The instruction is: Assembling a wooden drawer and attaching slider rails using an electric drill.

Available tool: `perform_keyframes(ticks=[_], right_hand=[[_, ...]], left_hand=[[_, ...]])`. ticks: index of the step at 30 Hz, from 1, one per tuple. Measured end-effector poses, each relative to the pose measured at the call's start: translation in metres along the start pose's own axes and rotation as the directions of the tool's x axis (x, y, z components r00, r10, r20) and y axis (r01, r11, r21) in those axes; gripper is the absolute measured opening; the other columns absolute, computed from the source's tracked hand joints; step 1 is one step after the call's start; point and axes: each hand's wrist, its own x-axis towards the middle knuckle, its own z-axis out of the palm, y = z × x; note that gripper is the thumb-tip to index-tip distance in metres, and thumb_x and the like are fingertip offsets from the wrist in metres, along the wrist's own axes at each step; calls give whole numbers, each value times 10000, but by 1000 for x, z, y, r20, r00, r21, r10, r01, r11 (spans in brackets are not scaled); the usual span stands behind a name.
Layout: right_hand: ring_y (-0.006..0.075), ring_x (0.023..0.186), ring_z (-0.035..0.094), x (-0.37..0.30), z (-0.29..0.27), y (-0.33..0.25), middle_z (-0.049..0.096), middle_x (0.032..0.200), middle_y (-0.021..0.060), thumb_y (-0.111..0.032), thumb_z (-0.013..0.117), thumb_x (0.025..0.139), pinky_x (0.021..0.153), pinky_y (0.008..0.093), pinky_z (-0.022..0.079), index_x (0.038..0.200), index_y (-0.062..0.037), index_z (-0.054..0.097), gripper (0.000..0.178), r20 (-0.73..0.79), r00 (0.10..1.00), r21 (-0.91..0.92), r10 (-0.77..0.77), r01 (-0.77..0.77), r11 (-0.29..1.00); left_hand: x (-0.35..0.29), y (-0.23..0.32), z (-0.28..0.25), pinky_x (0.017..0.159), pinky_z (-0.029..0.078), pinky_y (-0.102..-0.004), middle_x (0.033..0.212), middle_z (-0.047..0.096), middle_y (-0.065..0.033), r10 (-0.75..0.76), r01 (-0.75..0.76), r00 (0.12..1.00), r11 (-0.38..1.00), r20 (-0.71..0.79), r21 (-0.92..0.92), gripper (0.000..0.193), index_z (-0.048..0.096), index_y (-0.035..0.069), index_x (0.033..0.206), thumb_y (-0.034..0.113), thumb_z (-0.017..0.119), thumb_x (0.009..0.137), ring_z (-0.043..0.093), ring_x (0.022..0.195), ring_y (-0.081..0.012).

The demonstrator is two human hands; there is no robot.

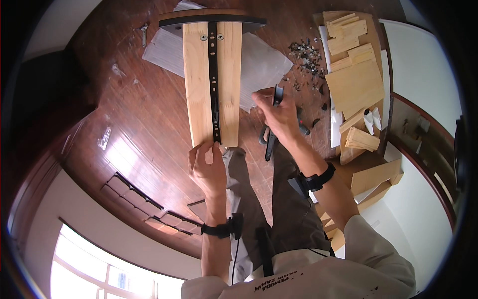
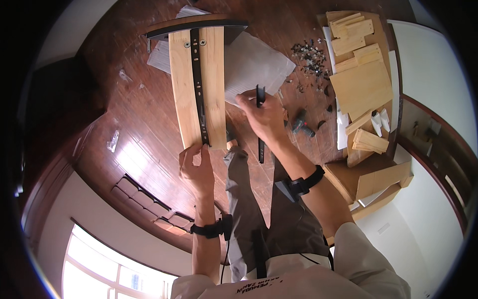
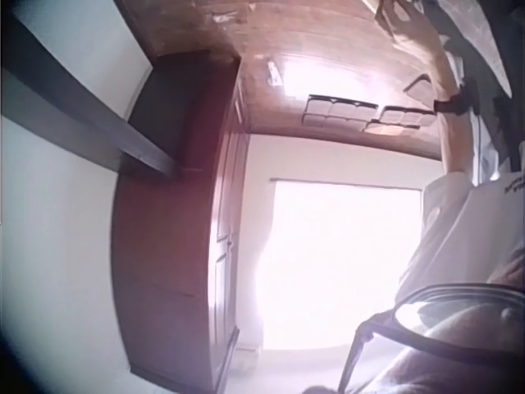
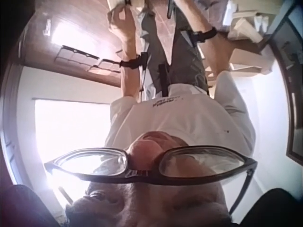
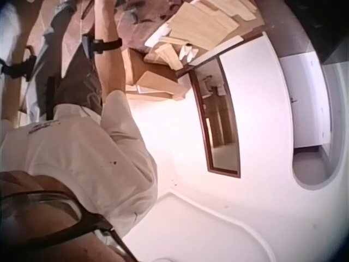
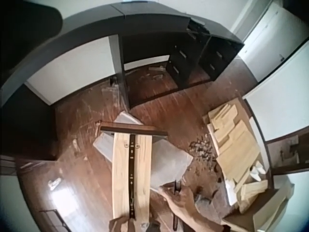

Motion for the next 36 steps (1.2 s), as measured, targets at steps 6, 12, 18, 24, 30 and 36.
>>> perform_keyframes(ticks=[6, 12, 18, 24, 30, 36], right_hand=[[28, 429, 348, 12, -61, 28, 406, 572, -85, -218, 670, 895, 372, 221, 284, 928, -44, 679, 177, -106, 933, 151, 344, -326, 933], [21, 446, 330, -3, -81, 41, 404, 602, -86, -222, 675, 892, 377, 212, 270, 955, -63, 655, 173, -43, 914, 111, 404, -398, 911], [29, 492, 409, -11, -85, 45, 445, 639, -71, -199, 661, 908, 380, 218, 300, 976, -63, 635, 154, 5, 887, 111, 461, -459, 882], [21, 459, 403, -18, -78, 73, 460, 641, -77, -243, 675, 928, 399, 191, 253, 1055, -136, 655, 167, 141, 921, 256, 364, -389, 885], [123, 560, 547, -18, -73, 57, 510, 710, 11, -118, 603, 945, 408, 280, 448, 1116, -15, 591, 200, 171, 899, 152, 404, -429, 891], [104, 493, 500, -17, -69, 68, 489, 668, 8, -190, 641, 927, 384, 260, 393, 1036, -30, 620, 195, 152, 899, 264, 410, -437, 860]], left_hand=[[1, -4, -2, 725, 538, -376, 915, 679, -100, 7, -7, 1000, 1000, 10, 13, 129, 724, 60, 894, 86, 762, 774, 678, 823, -288], [-3, -7, -1, 764, 539, -368, 920, 694, -121, 98, -101, 994, 993, 54, 60, 144, 732, 31, 914, 65, 761, 776, 684, 830, -269], [-2, -7, 3, 775, 538, -365, 927, 696, -113, 28, -27, 998, 999, -54, 18, 135, 735, 38, 915, 52, 743, 781, 684, 851, -257], [3, -5, 1, 762, 533, -346, 913, 689, -101, 4, -4, 997, 1000, -78, -5, 137, 731, 27, 917, 40, 730, 780, 677, 808, -232], [0, -14, 4, 719, 545, -337, 918, 681, -84, 32, -35, 997, 999, -71, -37, 153, 730, 51, 912, 35, 724, 760, 678, 789, -234], [0, -14, 1, 713, 547, -335, 900, 683, -80, 28, -29, 997, 1000, -66, -10, 156, 731, 58, 908, 38, 728, 753, 685, 790, -228]])
